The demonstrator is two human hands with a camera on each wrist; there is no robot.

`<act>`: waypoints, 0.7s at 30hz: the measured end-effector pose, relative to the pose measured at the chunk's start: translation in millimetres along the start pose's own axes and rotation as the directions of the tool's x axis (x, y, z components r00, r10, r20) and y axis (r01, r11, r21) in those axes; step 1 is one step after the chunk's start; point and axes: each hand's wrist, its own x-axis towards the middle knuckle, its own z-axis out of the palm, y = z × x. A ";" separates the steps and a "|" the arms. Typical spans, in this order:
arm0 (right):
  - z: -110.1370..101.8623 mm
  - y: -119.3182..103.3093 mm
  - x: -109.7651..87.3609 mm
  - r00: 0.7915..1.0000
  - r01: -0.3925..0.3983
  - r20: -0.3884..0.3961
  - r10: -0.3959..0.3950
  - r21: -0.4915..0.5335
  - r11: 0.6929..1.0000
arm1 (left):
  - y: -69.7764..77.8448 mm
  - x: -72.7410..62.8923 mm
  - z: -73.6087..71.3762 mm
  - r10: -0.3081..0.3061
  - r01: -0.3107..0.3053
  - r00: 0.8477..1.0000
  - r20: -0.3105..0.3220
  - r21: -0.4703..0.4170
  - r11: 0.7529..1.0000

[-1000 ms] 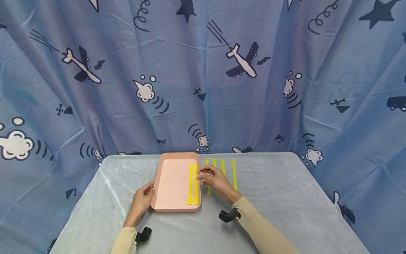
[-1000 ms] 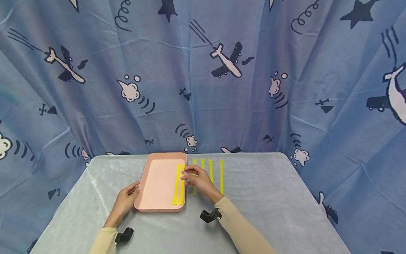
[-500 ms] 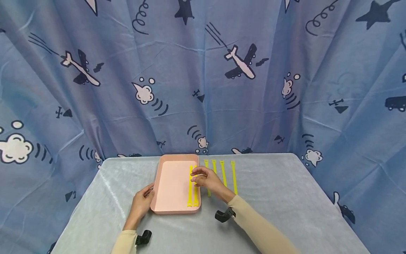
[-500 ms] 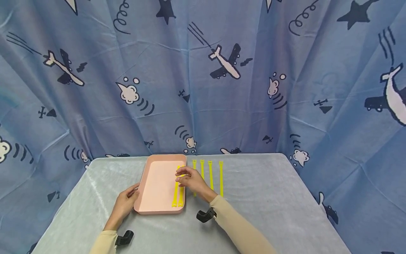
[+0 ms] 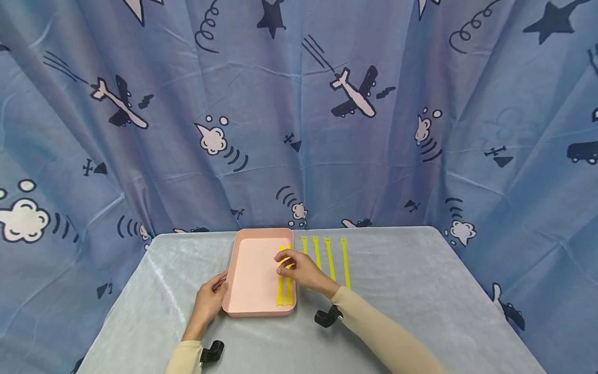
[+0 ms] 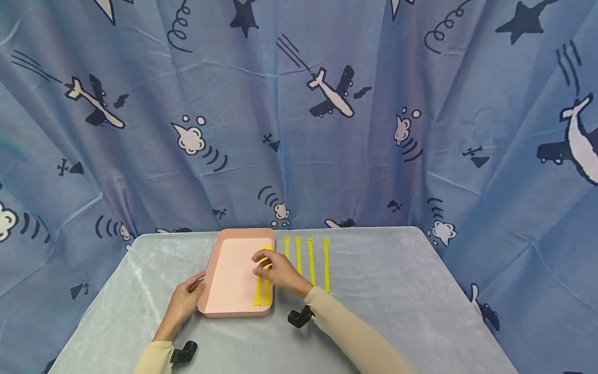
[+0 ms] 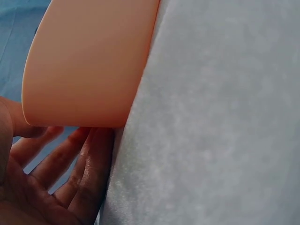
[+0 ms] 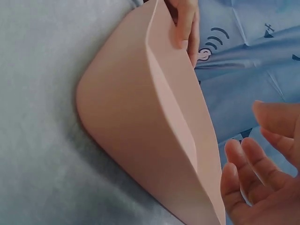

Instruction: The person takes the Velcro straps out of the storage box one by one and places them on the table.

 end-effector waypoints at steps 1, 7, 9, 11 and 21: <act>0.1 -0.6 0.6 1.000 0.009 0.002 -0.009 -0.030 1.000 | -0.1 0.0 0.0 0.001 -0.001 1.000 0.000 0.000 1.000; 0.6 -2.7 4.8 0.993 0.106 0.069 -0.092 -0.239 0.965 | 0.1 1.3 -1.4 -0.009 0.009 1.000 0.000 0.011 1.000; 1.4 -3.3 6.4 0.990 0.126 0.094 -0.102 -0.308 0.943 | 0.0 2.0 -1.9 -0.008 0.008 1.000 0.006 0.009 1.000; 2.8 -3.1 7.7 0.988 0.143 0.112 -0.108 -0.385 0.912 | -0.1 2.4 -2.3 -0.013 0.013 1.000 0.013 0.004 1.000; 13.0 -0.8 8.0 0.966 0.254 0.214 -0.145 -0.676 0.692 | -1.3 2.6 -0.3 -0.011 0.011 1.000 0.020 -0.009 1.000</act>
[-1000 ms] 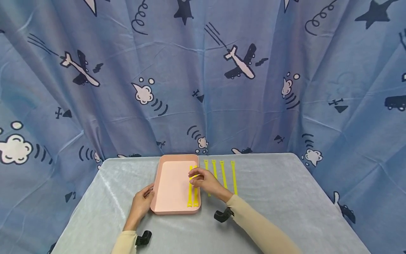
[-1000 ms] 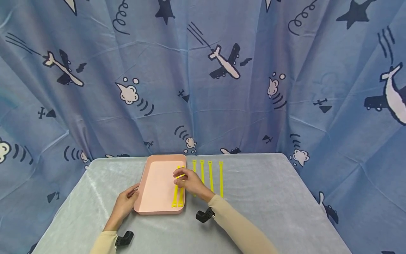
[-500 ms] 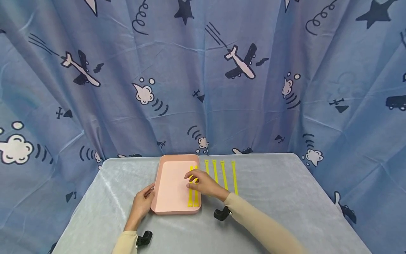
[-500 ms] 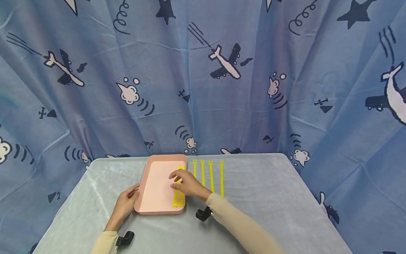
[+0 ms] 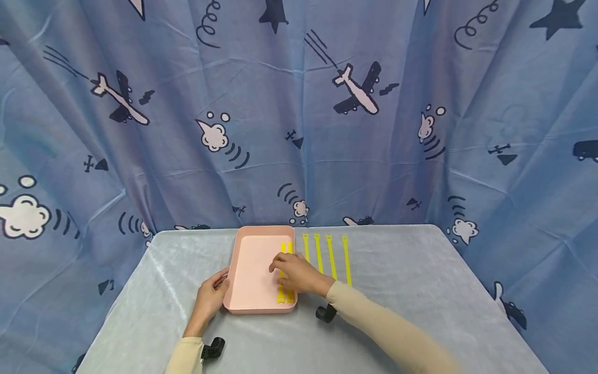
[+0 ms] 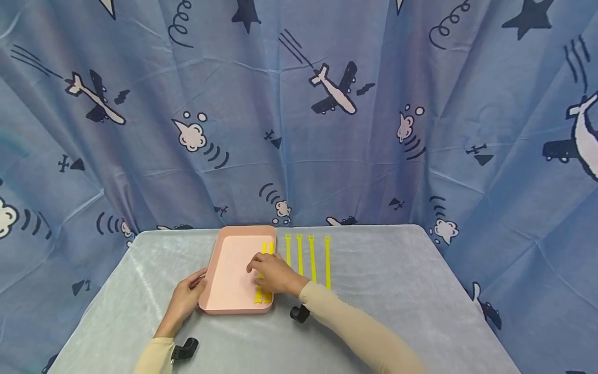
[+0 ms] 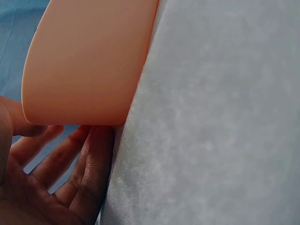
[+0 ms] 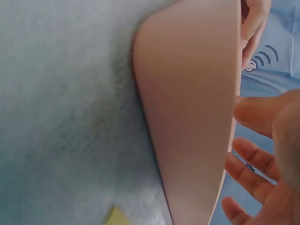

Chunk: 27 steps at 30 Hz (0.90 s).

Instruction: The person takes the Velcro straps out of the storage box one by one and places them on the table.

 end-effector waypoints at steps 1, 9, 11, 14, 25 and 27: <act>0.0 -0.2 0.2 1.000 0.006 0.006 -0.006 -0.009 1.000 | 0.2 0.0 -0.1 0.001 -0.001 1.000 0.001 -0.001 1.000; -1.7 -0.7 0.1 0.998 0.055 0.039 -0.052 -0.076 0.996 | 1.8 -2.0 -3.0 -0.007 0.007 1.000 -0.008 -0.002 1.000; -1.7 -0.3 -0.1 0.997 0.072 0.044 -0.067 -0.103 0.992 | 1.9 -2.4 -3.6 -0.004 0.004 1.000 -0.010 -0.005 1.000; -0.4 0.8 0.0 0.994 0.097 0.056 -0.089 -0.157 0.983 | 2.5 -2.1 -3.8 -0.001 0.001 1.000 -0.004 -0.009 1.000; 4.0 4.7 -1.2 0.992 0.108 0.087 -0.090 -0.230 0.967 | 2.3 0.1 -1.5 -0.004 0.004 1.000 0.005 -0.015 1.000; 4.9 4.8 -1.9 0.992 0.108 0.094 -0.088 -0.232 0.967 | 1.8 -0.1 -0.3 0.000 0.000 1.000 0.002 -0.018 1.000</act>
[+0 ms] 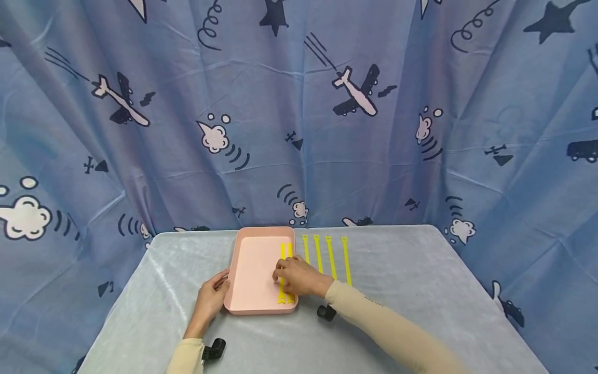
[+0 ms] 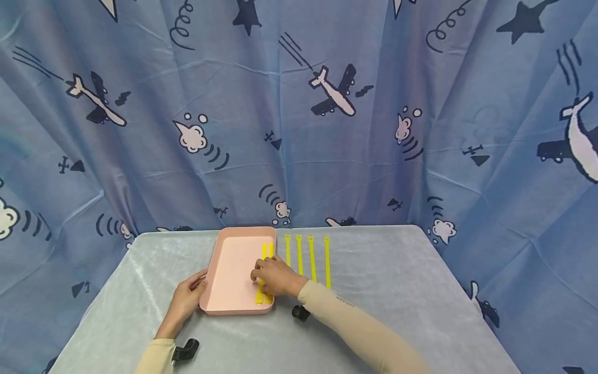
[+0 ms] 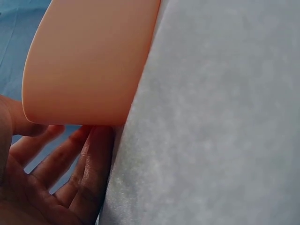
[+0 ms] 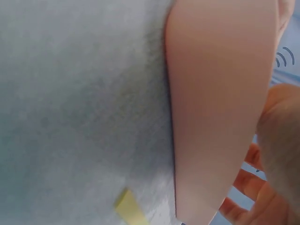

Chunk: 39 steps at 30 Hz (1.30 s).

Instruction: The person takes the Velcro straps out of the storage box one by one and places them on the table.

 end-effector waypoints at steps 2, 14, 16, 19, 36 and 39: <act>0.7 -0.1 -0.1 1.000 0.001 0.004 -0.001 -0.002 1.000 | -0.5 0.1 0.8 -0.004 0.004 1.000 -0.001 -0.002 1.000; 5.6 -1.4 5.1 1.000 0.031 0.003 -0.031 -0.002 1.000 | -4.2 0.2 2.9 0.000 0.000 1.000 -0.003 0.003 1.000; 5.9 -1.8 5.9 0.999 0.047 -0.001 -0.047 -0.009 0.999 | -4.2 0.1 3.0 0.005 -0.005 1.000 -0.004 -0.001 1.000; 5.3 -2.6 6.6 0.998 0.070 -0.005 -0.070 -0.016 0.997 | -3.5 -0.2 2.4 0.004 -0.004 1.000 -0.011 -0.005 1.000; 4.9 -1.4 21.5 0.995 0.073 0.085 -0.060 -0.153 0.985 | -4.7 2.0 2.4 0.009 -0.009 1.000 -0.018 0.004 1.000; 3.2 -2.8 22.2 0.993 0.090 0.091 -0.075 -0.170 0.981 | -3.7 2.4 2.2 0.004 -0.004 1.000 -0.018 0.004 1.000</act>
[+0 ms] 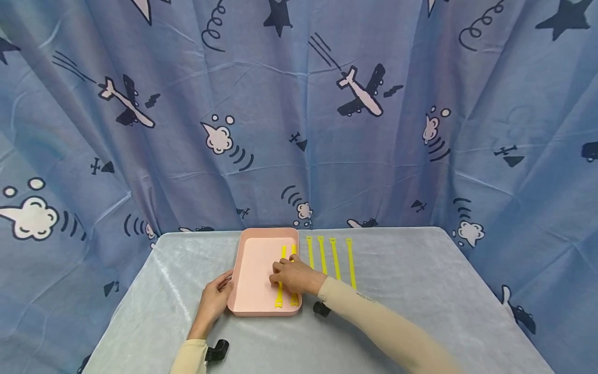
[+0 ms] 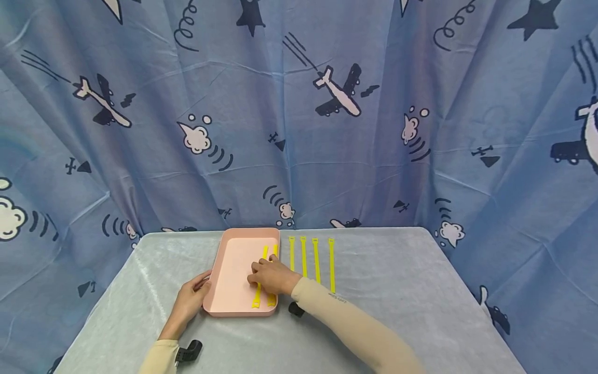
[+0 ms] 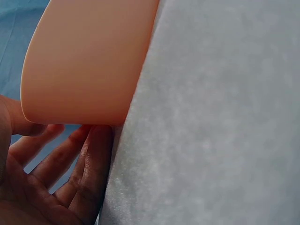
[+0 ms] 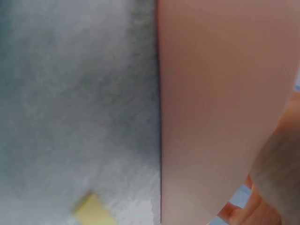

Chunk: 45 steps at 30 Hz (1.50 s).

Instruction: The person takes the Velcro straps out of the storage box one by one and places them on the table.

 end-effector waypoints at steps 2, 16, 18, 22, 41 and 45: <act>-0.3 0.1 0.0 1.000 0.012 -0.007 -0.012 -0.011 1.000 | 0.6 0.2 0.0 0.004 -0.004 1.000 0.001 0.004 1.000; 3.4 2.7 -0.6 0.990 0.082 -0.103 -0.091 -0.088 0.993 | 4.4 0.7 -0.8 0.013 -0.013 1.000 0.010 0.000 1.000; 3.9 2.8 -1.3 0.986 0.098 -0.126 -0.112 -0.113 0.989 | 4.7 0.7 -1.0 0.013 -0.013 1.000 0.009 0.000 1.000; 5.1 3.0 -2.2 0.973 0.130 -0.167 -0.157 -0.162 0.978 | 4.2 0.2 -1.2 0.010 -0.010 1.000 0.005 0.009 1.000; -14.6 -1.6 -10.7 0.921 0.119 -0.375 -0.104 0.017 0.993 | 0.1 -1.4 1.0 0.015 -0.015 1.000 0.007 0.003 1.000; -16.7 -2.5 -12.9 0.904 0.119 -0.422 -0.073 0.082 0.990 | -0.5 -1.4 0.6 0.016 -0.016 1.000 0.002 0.009 1.000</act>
